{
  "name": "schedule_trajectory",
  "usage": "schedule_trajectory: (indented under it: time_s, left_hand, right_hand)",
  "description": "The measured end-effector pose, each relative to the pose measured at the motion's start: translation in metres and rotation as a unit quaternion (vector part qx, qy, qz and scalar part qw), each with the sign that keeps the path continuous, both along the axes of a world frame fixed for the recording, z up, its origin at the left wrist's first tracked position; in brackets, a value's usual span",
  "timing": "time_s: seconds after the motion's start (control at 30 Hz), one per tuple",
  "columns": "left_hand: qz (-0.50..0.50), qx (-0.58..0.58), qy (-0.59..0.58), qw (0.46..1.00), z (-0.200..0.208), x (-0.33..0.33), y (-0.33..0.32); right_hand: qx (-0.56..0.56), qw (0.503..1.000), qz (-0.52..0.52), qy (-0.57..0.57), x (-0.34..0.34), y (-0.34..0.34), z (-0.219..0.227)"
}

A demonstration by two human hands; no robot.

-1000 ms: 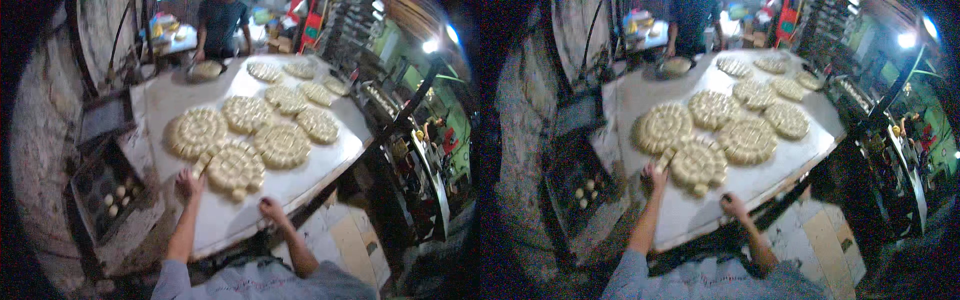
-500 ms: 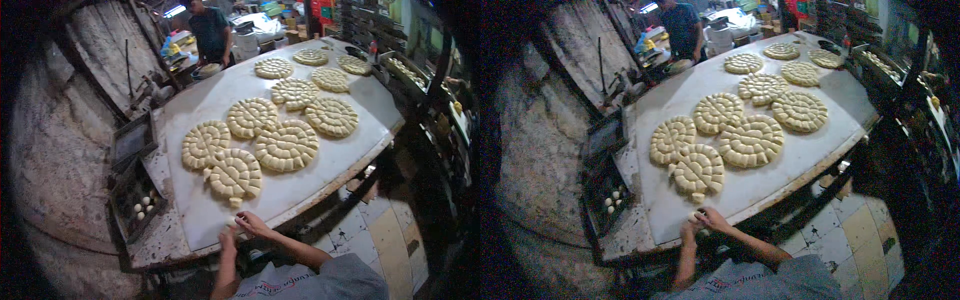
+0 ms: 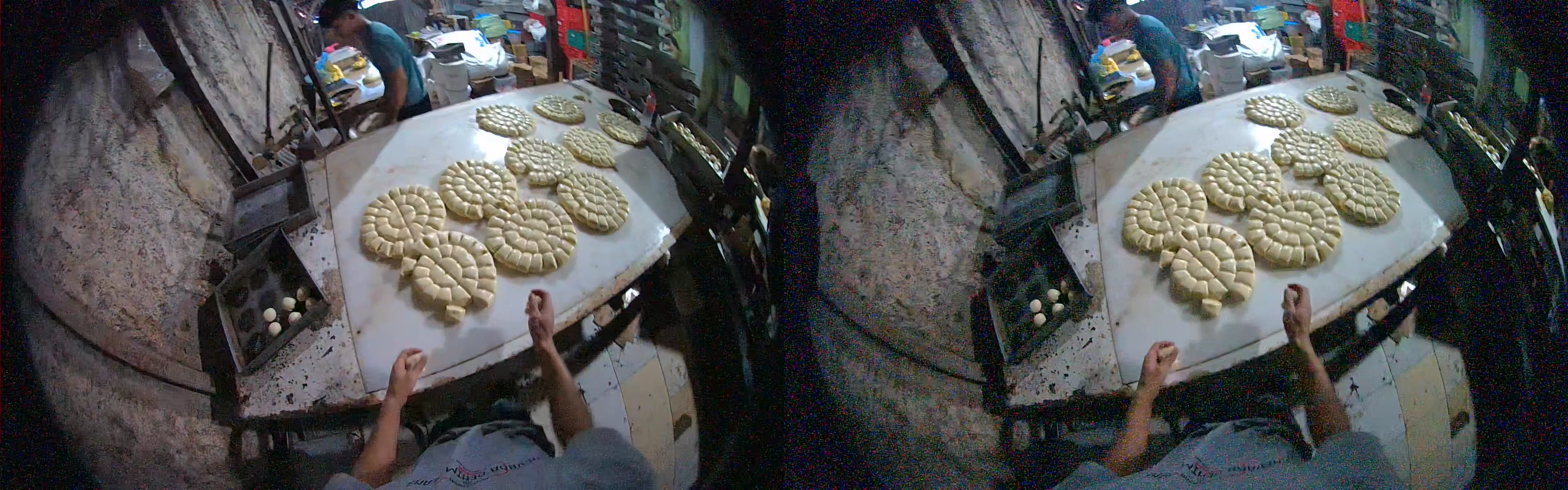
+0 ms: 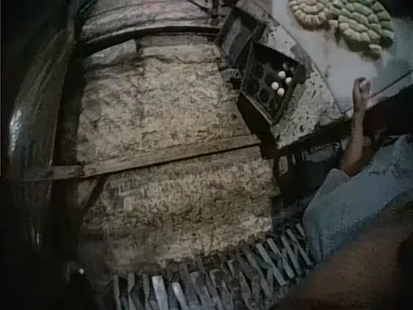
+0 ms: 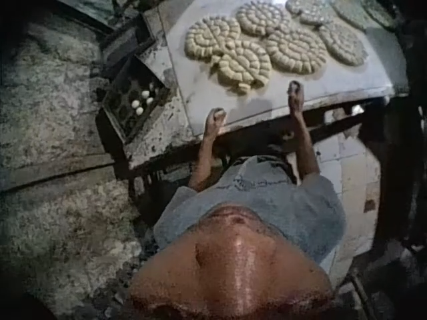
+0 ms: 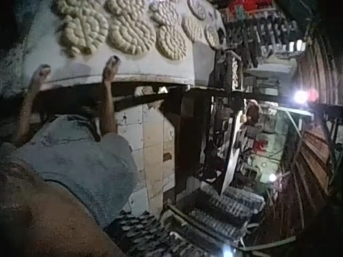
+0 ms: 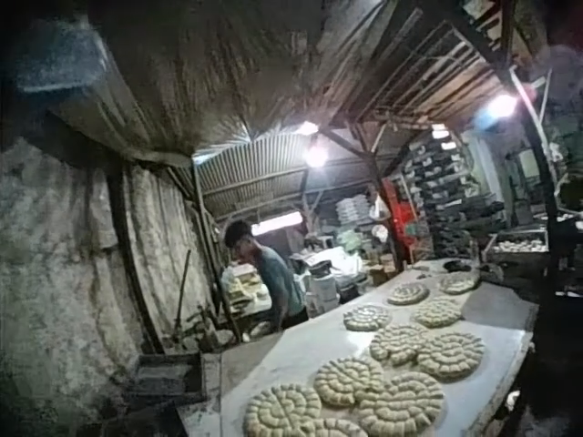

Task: Shaping and arranging pieces of dough into decorative bread patterns on a work table.

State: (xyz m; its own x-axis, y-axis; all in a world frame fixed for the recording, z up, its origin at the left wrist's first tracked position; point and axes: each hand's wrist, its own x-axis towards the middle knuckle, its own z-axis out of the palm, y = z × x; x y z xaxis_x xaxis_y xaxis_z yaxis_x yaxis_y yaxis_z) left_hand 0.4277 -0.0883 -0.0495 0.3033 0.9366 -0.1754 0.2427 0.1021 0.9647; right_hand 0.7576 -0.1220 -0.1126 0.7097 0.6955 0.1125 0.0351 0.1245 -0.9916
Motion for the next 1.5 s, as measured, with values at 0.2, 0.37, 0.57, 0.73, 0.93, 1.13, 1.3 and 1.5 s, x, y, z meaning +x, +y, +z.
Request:
schedule_trajectory:
  time_s: [0.2,0.37,0.57,0.73,0.93,1.13,1.3,1.5]
  left_hand:
    - [-0.056,0.400,0.323,0.856,-0.066,-0.029,0.072]
    - [0.143,0.272,0.334,0.891,-0.040,0.040,0.087]
    - [-0.091,0.412,0.244,0.873,-0.056,0.018,0.002]
    - [0.145,0.366,0.344,0.852,-0.088,-0.003,0.085]
    - [0.196,0.344,0.319,0.861,-0.110,0.085,0.046]
    - [0.235,0.378,0.411,0.796,-0.112,-0.010,0.015]
    - [0.363,0.271,0.302,0.839,-0.115,0.054,0.121]
    - [0.167,0.377,0.297,0.862,-0.097,0.041,0.017]
  right_hand:
    - [-0.161,0.744,0.064,-0.646,0.011,0.012,0.006]
    - [-0.336,0.841,-0.018,-0.423,-0.023,0.054,0.013]
    - [-0.090,0.787,0.118,-0.599,-0.008,-0.015,-0.053]
    - [-0.201,0.790,0.094,-0.571,0.031,0.043,-0.002]
    - [-0.092,0.868,0.145,-0.466,-0.036,0.050,0.008]
    - [-0.147,0.719,0.193,-0.651,0.055,0.019,0.017]
    - [-0.105,0.808,-0.045,-0.577,0.032,0.073,-0.035]
    - [-0.058,0.819,0.191,-0.538,0.020,-0.011,-0.020]
